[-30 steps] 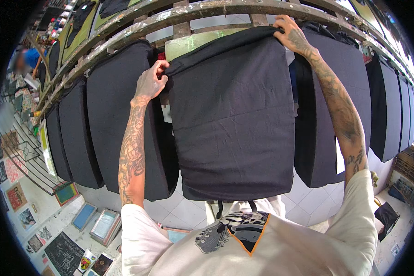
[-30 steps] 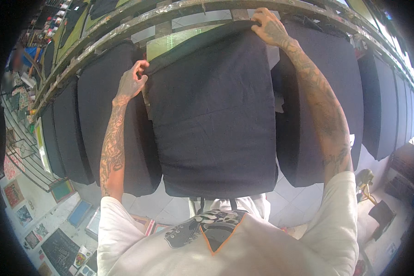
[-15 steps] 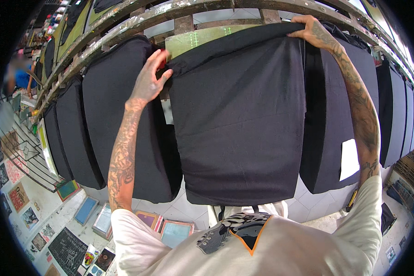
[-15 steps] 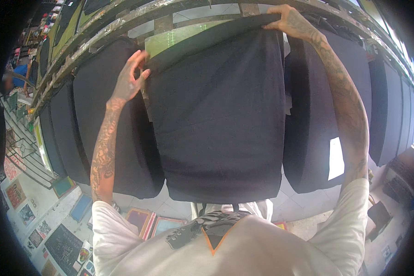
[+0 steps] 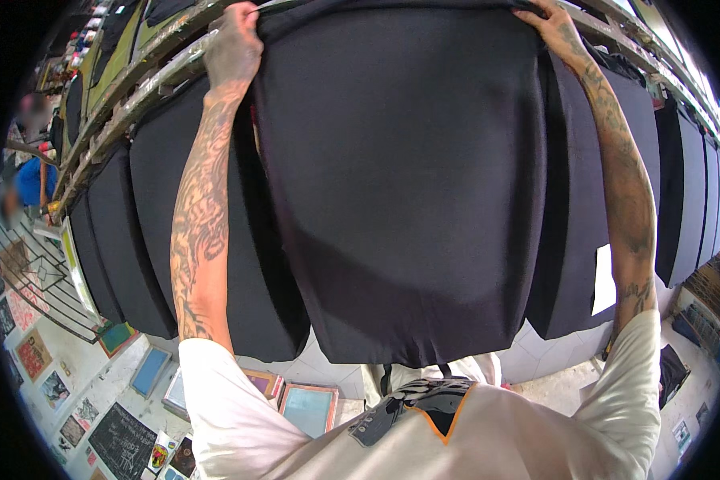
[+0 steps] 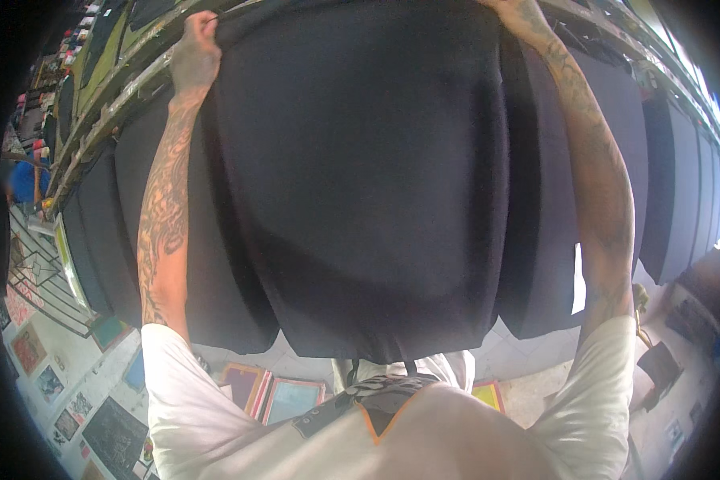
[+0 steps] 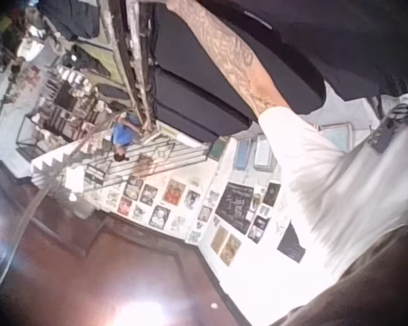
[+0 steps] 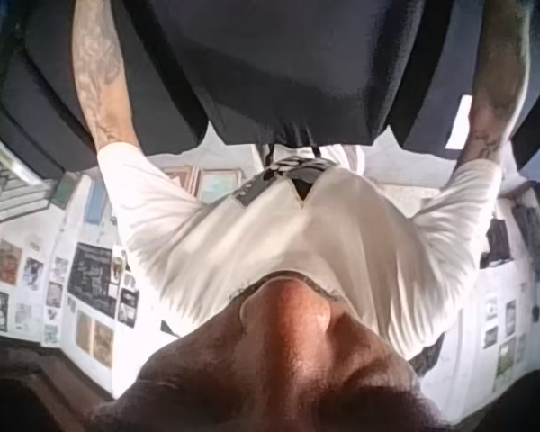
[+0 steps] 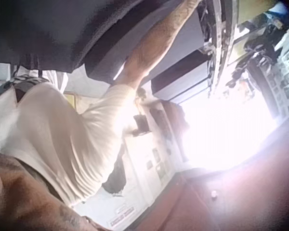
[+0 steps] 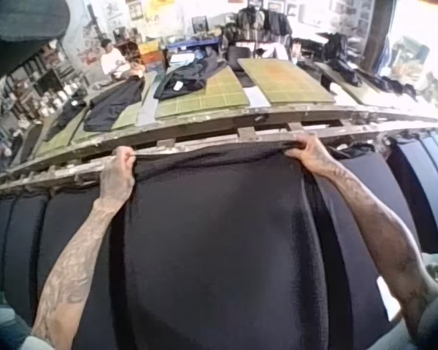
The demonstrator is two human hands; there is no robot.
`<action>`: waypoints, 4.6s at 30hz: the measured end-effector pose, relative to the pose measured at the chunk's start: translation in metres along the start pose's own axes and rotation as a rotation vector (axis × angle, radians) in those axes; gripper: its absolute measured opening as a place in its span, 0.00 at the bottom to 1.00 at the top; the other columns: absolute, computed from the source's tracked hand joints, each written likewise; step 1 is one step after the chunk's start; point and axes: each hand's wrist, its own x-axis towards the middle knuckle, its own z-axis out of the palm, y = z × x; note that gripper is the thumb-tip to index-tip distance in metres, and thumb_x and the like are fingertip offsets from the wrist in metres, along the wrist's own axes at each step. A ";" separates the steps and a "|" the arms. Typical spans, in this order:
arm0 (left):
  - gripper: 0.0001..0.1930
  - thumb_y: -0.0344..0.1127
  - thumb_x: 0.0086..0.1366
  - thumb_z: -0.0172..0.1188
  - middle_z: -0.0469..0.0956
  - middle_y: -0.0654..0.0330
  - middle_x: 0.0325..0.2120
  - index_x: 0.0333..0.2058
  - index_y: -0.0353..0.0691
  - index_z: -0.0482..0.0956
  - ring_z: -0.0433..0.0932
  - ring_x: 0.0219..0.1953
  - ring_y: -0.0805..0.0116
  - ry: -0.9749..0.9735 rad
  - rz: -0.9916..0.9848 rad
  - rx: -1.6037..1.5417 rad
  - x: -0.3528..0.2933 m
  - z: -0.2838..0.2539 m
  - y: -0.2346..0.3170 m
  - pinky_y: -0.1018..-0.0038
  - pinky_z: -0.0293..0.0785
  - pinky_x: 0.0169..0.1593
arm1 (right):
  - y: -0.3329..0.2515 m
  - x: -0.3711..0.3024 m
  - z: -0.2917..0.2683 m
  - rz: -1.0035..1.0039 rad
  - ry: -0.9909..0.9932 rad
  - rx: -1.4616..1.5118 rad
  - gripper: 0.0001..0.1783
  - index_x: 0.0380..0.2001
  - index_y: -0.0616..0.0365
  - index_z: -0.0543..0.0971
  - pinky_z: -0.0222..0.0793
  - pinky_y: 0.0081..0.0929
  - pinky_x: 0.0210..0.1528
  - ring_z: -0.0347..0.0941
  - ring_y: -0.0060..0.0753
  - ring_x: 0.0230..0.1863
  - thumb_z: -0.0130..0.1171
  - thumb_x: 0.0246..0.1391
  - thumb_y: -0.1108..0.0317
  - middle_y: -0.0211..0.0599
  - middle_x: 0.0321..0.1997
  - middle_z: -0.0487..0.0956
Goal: The person wipes a black t-shirt with a white cloth, then stretches and secures it onto a screen printing frame. They repeat this process for several t-shirts, ensuring each is taut and aligned. The person also uses a heat gun to dry or set the fabric on the frames.
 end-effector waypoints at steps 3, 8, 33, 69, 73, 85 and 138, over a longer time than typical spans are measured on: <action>0.12 0.40 0.71 0.52 0.82 0.53 0.37 0.49 0.45 0.73 0.82 0.38 0.50 -0.201 -0.027 0.076 0.003 0.026 0.017 0.59 0.76 0.40 | 0.018 -0.016 -0.013 0.158 0.081 -0.103 0.13 0.38 0.65 0.82 0.74 0.29 0.44 0.78 0.28 0.38 0.69 0.48 0.71 0.37 0.34 0.84; 0.12 0.49 0.73 0.51 0.84 0.59 0.32 0.47 0.53 0.75 0.83 0.34 0.52 -0.379 -0.099 -0.031 -0.020 0.056 -0.009 0.57 0.76 0.39 | 0.029 -0.031 0.020 0.196 0.173 -0.384 0.13 0.35 0.59 0.82 0.75 0.36 0.46 0.81 0.49 0.42 0.69 0.44 0.69 0.49 0.34 0.83; 0.34 0.60 0.69 0.54 0.67 0.54 0.62 0.62 0.41 0.66 0.64 0.65 0.53 0.225 -2.093 -1.731 -0.489 -0.272 0.299 0.52 0.60 0.66 | -0.255 -0.567 -0.002 1.548 -0.074 0.616 0.36 0.43 0.60 0.80 0.75 0.27 0.36 0.81 0.27 0.39 0.44 0.65 0.34 0.39 0.40 0.84; 0.17 0.53 0.69 0.56 0.74 0.66 0.34 0.44 0.47 0.75 0.72 0.36 0.69 0.049 -1.891 -1.547 -0.533 -0.215 0.239 0.63 0.78 0.42 | -0.196 -0.600 0.053 1.326 0.377 0.987 0.34 0.55 0.63 0.75 0.76 0.45 0.44 0.78 0.46 0.45 0.56 0.61 0.42 0.50 0.48 0.80; 0.22 0.53 0.70 0.52 0.79 0.62 0.43 0.52 0.42 0.75 0.77 0.39 0.65 -0.437 -1.721 -1.329 -0.552 -0.224 0.206 0.61 0.80 0.41 | -0.198 -0.608 0.048 1.277 0.212 1.024 0.38 0.55 0.64 0.74 0.76 0.45 0.43 0.80 0.50 0.45 0.48 0.63 0.36 0.51 0.50 0.80; 0.28 0.39 0.72 0.58 0.68 0.49 0.63 0.64 0.28 0.64 0.67 0.65 0.64 -0.417 -0.907 -1.040 -0.208 -0.163 0.105 0.69 0.61 0.68 | -0.207 -0.336 -0.068 0.936 -0.426 0.183 0.18 0.36 0.55 0.82 0.68 0.21 0.20 0.74 0.18 0.21 0.43 0.70 0.60 0.28 0.25 0.81; 0.28 0.58 0.72 0.51 0.80 0.62 0.42 0.56 0.38 0.74 0.76 0.45 0.71 -0.192 -1.518 -1.058 -0.134 0.025 0.021 0.70 0.69 0.57 | -0.001 -0.108 0.059 0.934 0.314 0.525 0.32 0.55 0.61 0.76 0.59 0.27 0.55 0.67 0.27 0.50 0.48 0.67 0.42 0.36 0.51 0.75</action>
